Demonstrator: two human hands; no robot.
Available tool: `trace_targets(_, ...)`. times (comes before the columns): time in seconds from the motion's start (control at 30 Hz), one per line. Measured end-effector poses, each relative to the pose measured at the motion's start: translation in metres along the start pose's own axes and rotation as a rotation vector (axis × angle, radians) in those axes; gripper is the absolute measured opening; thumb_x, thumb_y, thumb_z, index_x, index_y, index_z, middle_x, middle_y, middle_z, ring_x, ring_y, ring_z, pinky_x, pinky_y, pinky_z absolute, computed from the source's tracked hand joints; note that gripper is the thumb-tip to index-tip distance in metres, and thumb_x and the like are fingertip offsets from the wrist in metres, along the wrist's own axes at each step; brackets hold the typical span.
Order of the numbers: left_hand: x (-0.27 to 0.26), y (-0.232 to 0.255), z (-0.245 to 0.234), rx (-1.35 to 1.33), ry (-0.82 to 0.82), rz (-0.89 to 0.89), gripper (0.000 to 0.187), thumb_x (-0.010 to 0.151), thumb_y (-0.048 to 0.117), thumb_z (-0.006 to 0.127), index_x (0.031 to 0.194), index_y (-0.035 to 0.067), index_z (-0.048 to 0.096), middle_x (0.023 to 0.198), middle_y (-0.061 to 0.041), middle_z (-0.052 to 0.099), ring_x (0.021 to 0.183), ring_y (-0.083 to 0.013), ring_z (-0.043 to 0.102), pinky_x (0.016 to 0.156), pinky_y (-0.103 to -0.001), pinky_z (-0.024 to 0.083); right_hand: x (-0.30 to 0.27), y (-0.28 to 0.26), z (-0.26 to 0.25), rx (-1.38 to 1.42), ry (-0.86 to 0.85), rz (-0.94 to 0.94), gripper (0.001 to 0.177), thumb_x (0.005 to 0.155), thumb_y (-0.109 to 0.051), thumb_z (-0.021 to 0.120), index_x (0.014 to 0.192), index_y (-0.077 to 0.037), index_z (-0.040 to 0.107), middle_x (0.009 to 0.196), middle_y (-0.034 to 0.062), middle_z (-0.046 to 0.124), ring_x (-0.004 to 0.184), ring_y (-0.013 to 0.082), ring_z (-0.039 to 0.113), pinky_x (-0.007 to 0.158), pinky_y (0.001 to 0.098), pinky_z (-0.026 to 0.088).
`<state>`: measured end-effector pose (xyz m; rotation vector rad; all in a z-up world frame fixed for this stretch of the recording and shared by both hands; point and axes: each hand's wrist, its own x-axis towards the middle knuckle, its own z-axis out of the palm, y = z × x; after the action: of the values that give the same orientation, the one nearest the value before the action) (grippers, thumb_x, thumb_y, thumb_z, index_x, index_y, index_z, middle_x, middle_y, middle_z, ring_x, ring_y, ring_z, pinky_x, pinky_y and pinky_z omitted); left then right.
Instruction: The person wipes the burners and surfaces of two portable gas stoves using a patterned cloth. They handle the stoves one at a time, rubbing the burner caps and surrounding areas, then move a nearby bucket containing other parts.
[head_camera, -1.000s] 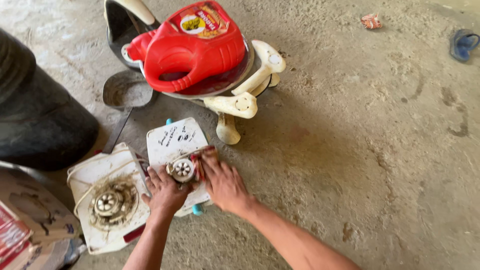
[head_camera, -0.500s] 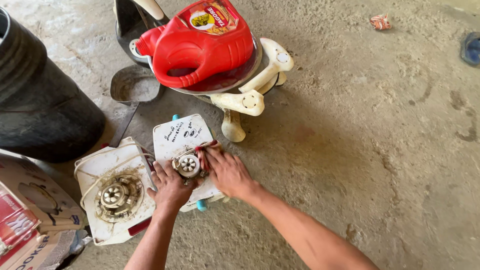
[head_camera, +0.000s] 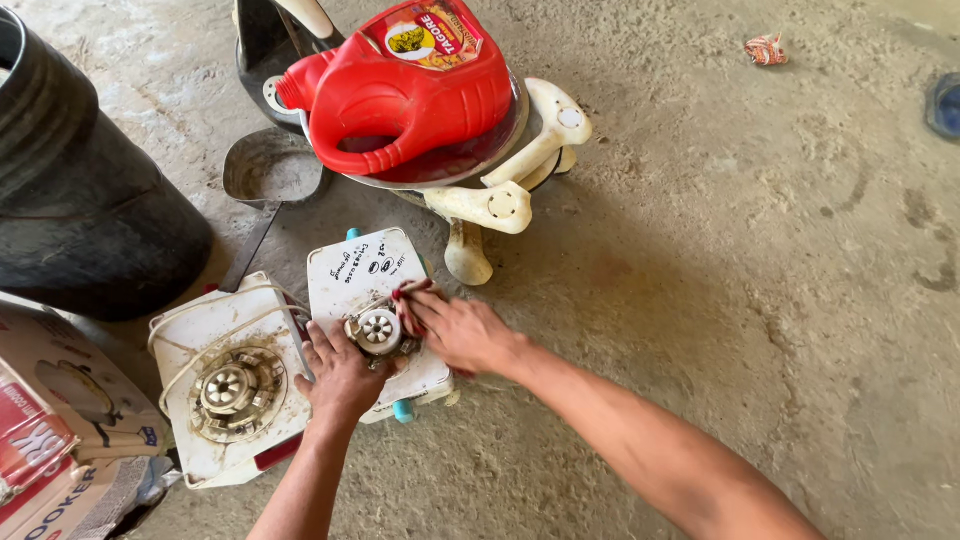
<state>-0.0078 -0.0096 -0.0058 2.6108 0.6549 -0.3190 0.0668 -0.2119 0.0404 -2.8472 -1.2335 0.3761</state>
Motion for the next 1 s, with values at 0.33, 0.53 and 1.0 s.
trace_targets(0.33, 0.001, 0.002, -0.004, 0.059, -0.054, -0.033, 0.129, 0.073, 0.077, 0.072, 0.164, 0.018, 0.003, 0.172, -0.019, -0.008, 0.159, -0.0406, 0.001, 0.119, -0.071, 0.012, -0.019, -0.019, 0.032, 0.087, 0.174, 0.058, 0.057, 0.104, -0.029, 0.046, 0.15, 0.005, 0.04, 0.169, 0.0241, 0.029, 0.088, 0.0267, 0.069, 0.09, 0.0452, 0.06)
trace_targets(0.53, 0.002, 0.0, -0.002, 0.041, -0.027, -0.004, 0.134, 0.073, 0.079, 0.072, 0.164, 0.013, -0.001, 0.171, -0.02, -0.008, 0.158, -0.0412, 0.0, 0.12, -0.07, 0.01, -0.075, -0.025, -0.028, 0.101, -0.095, 0.019, 0.062, 0.101, -0.02, 0.031, 0.162, -0.008, 0.027, 0.165, 0.0221, 0.024, 0.062, 0.0233, 0.063, 0.049, 0.0376, 0.06)
trace_targets(1.0, -0.001, 0.001, -0.005, 0.013, -0.037, 0.004, 0.13, 0.075, 0.072, 0.075, 0.163, 0.012, 0.0, 0.17, -0.022, -0.011, 0.157, -0.0424, -0.004, 0.119, -0.071, 0.01, 0.135, 0.032, 0.007, 0.13, 0.385, -0.037, 0.063, 0.107, -0.039, 0.03, 0.163, -0.01, 0.023, 0.17, 0.0132, 0.016, 0.157, 0.04, 0.008, 0.126, 0.0573, 0.013)
